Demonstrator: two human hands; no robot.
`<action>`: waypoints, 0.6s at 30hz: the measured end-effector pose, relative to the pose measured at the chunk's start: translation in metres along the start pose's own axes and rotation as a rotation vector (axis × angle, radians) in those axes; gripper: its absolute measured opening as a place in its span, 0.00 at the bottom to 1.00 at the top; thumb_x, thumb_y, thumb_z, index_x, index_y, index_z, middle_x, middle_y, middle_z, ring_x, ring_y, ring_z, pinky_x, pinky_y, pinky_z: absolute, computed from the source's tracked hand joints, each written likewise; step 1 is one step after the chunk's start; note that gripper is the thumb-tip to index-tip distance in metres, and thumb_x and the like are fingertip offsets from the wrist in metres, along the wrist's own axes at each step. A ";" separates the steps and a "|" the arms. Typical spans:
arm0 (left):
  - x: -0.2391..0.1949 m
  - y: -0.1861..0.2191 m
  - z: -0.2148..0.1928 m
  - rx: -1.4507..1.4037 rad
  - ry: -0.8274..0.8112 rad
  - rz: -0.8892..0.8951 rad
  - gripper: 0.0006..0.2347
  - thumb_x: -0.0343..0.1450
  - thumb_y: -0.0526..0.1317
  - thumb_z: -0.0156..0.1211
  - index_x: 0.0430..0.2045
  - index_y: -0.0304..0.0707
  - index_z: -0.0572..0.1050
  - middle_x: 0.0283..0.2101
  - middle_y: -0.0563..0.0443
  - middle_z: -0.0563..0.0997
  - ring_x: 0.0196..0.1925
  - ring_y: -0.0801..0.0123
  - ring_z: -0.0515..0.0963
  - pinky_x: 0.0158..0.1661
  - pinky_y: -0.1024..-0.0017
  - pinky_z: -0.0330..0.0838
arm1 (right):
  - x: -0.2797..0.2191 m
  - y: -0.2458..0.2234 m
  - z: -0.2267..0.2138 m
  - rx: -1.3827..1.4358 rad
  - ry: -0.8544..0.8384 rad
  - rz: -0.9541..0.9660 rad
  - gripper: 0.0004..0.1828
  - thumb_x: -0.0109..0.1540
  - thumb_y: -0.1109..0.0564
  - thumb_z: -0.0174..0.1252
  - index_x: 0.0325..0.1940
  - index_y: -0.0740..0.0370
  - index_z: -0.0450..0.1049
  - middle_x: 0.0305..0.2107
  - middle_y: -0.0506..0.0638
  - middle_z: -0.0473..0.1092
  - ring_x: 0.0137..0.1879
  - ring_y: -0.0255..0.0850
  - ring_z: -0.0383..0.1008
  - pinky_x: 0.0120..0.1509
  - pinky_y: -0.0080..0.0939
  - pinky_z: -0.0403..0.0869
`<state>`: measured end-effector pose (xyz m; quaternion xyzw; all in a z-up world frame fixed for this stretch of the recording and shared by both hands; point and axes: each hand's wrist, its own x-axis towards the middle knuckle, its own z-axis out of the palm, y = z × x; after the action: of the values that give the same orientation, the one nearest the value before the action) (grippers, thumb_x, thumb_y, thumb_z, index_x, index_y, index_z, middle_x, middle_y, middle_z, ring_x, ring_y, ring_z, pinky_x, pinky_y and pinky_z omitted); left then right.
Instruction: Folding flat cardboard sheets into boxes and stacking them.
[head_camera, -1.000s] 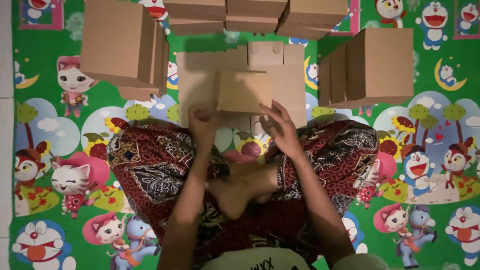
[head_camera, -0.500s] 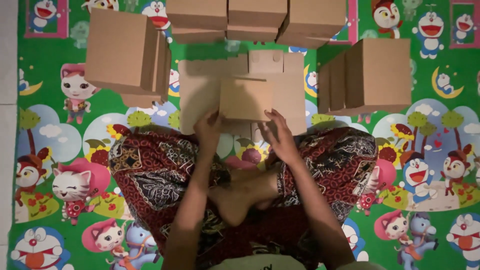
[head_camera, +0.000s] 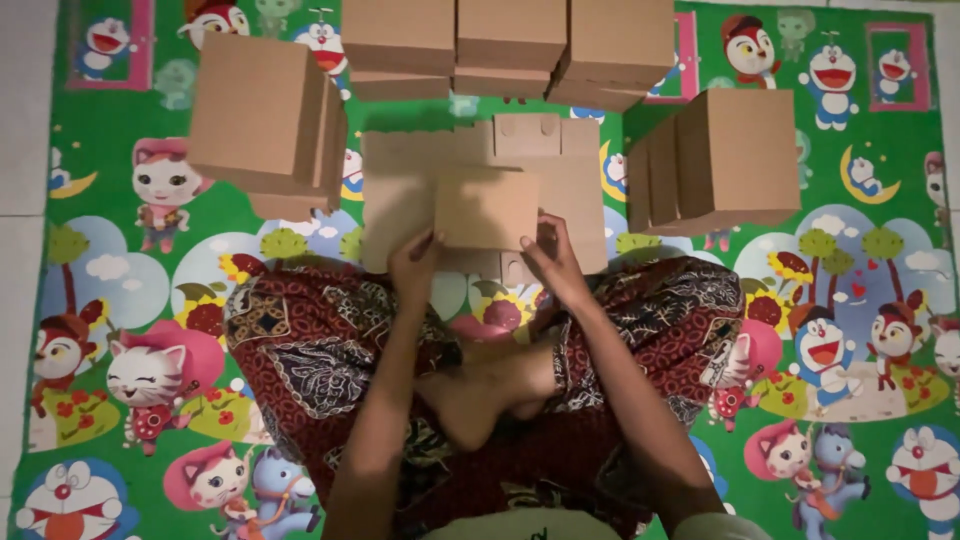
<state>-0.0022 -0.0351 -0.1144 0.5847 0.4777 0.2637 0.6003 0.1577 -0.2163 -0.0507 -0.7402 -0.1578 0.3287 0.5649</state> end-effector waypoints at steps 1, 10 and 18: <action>0.003 -0.006 -0.002 -0.023 -0.006 0.000 0.16 0.67 0.49 0.77 0.44 0.42 0.84 0.46 0.47 0.86 0.53 0.65 0.82 0.55 0.63 0.75 | 0.002 0.008 -0.001 0.037 -0.019 0.001 0.27 0.65 0.50 0.63 0.65 0.53 0.62 0.65 0.66 0.60 0.70 0.62 0.60 0.74 0.66 0.60; 0.006 -0.020 -0.029 -0.573 0.020 -0.210 0.19 0.69 0.46 0.71 0.51 0.39 0.81 0.46 0.45 0.82 0.51 0.60 0.81 0.58 0.59 0.74 | 0.014 0.006 0.004 0.187 -0.021 -0.085 0.33 0.61 0.54 0.70 0.64 0.50 0.60 0.55 0.59 0.66 0.59 0.49 0.68 0.65 0.56 0.70; -0.031 0.002 -0.065 -0.356 0.001 -0.113 0.22 0.75 0.55 0.58 0.57 0.37 0.75 0.54 0.40 0.79 0.56 0.60 0.78 0.59 0.58 0.75 | 0.095 -0.141 0.047 0.407 0.147 -0.196 0.27 0.65 0.53 0.65 0.59 0.51 0.54 0.44 0.54 0.65 0.42 0.38 0.75 0.52 0.39 0.81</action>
<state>-0.0711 -0.0325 -0.0949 0.4412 0.4558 0.3101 0.7081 0.2157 -0.0805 0.0457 -0.6144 -0.1178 0.2427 0.7415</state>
